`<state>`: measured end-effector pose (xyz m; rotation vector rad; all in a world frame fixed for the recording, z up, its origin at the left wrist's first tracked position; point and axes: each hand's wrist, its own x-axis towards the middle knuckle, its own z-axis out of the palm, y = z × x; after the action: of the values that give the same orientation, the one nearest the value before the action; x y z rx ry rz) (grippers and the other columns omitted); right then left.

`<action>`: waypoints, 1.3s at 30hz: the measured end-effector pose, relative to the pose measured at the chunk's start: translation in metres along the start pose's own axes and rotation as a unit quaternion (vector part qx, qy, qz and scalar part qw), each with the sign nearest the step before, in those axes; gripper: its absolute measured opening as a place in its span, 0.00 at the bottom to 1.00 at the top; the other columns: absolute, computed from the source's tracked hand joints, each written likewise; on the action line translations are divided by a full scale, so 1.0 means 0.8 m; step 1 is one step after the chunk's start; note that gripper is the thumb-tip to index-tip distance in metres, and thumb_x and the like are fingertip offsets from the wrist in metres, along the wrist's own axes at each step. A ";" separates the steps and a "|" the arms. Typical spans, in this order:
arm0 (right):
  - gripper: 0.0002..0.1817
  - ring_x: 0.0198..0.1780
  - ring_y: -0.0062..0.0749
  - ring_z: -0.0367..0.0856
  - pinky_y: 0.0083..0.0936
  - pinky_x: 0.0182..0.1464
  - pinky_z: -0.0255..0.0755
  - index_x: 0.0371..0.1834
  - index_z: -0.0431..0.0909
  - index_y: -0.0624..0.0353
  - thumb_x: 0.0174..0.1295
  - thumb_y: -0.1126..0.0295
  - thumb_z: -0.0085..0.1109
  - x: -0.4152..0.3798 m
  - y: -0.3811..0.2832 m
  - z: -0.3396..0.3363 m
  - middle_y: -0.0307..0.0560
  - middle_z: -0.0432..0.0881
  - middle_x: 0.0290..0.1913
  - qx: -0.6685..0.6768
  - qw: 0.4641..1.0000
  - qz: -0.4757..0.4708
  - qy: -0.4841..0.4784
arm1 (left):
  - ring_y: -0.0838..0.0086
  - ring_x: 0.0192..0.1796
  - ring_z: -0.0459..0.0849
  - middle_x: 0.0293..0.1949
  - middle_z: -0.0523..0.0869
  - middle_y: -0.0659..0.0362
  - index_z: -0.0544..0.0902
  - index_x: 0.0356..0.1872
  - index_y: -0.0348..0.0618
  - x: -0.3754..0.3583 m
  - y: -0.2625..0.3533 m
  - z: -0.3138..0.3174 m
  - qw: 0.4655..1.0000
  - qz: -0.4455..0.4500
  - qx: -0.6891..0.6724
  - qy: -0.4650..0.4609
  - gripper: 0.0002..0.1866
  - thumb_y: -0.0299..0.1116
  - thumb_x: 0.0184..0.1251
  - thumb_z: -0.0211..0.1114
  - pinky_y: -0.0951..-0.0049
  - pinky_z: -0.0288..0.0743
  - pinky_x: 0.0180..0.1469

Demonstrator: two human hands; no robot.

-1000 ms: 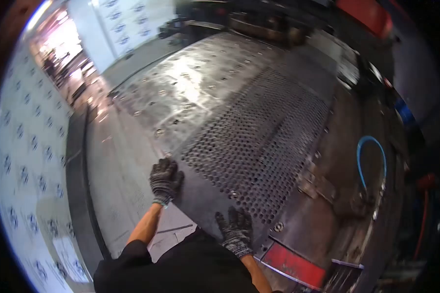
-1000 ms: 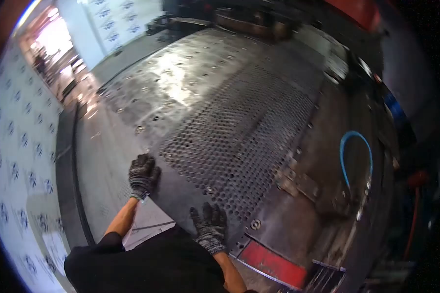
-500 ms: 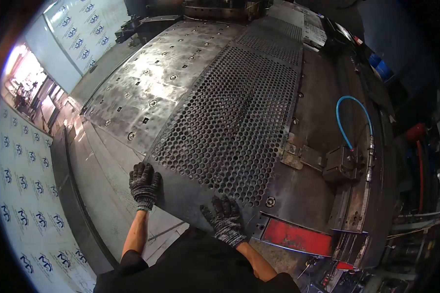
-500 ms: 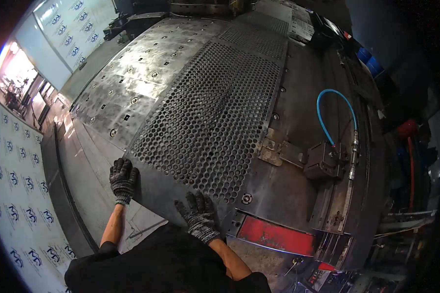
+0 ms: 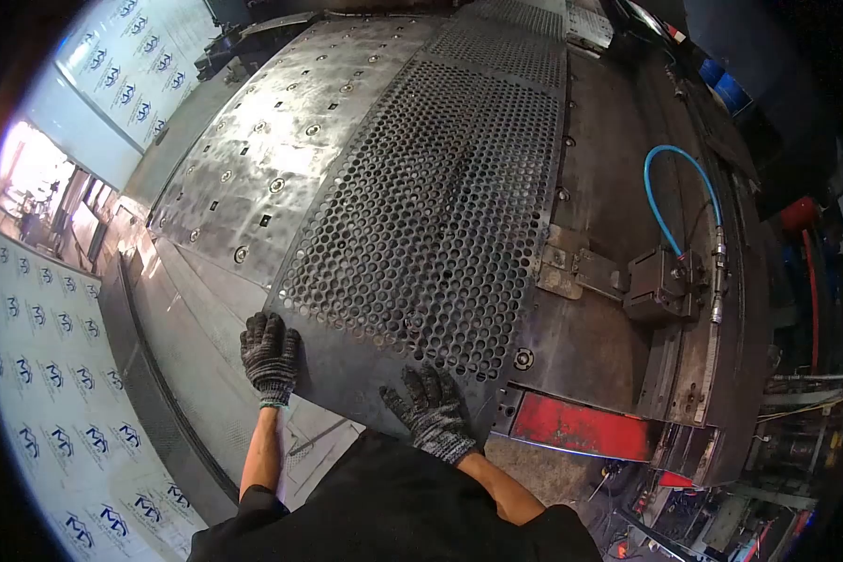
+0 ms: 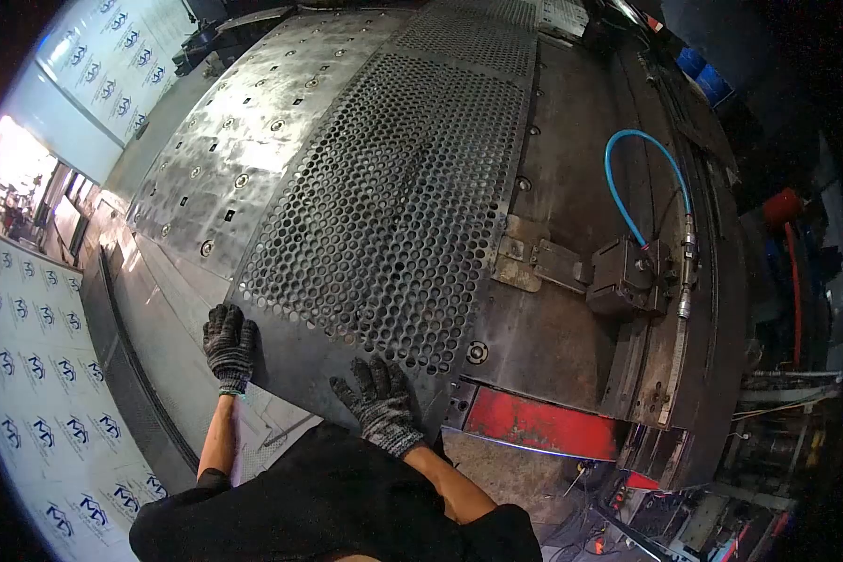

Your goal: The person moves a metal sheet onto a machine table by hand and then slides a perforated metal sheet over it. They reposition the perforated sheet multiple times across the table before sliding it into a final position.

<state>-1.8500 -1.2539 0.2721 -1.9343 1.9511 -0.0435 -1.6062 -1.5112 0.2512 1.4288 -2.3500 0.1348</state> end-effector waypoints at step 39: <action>0.78 0.90 0.80 0.34 0.76 0.86 0.29 0.91 0.58 0.36 0.26 0.36 0.87 0.097 -0.166 0.052 0.68 0.41 0.92 -0.006 0.923 0.379 0.062 | 0.24 0.81 0.65 0.86 0.51 0.25 0.75 0.81 0.54 0.131 -0.139 0.001 0.704 0.410 -0.239 -0.528 0.43 0.63 0.70 0.70 0.33 0.73 0.74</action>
<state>-1.7086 -1.3247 0.2527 -1.0787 2.6494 0.0612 -1.5519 -1.6519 0.2763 -0.0213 -3.3097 -1.2934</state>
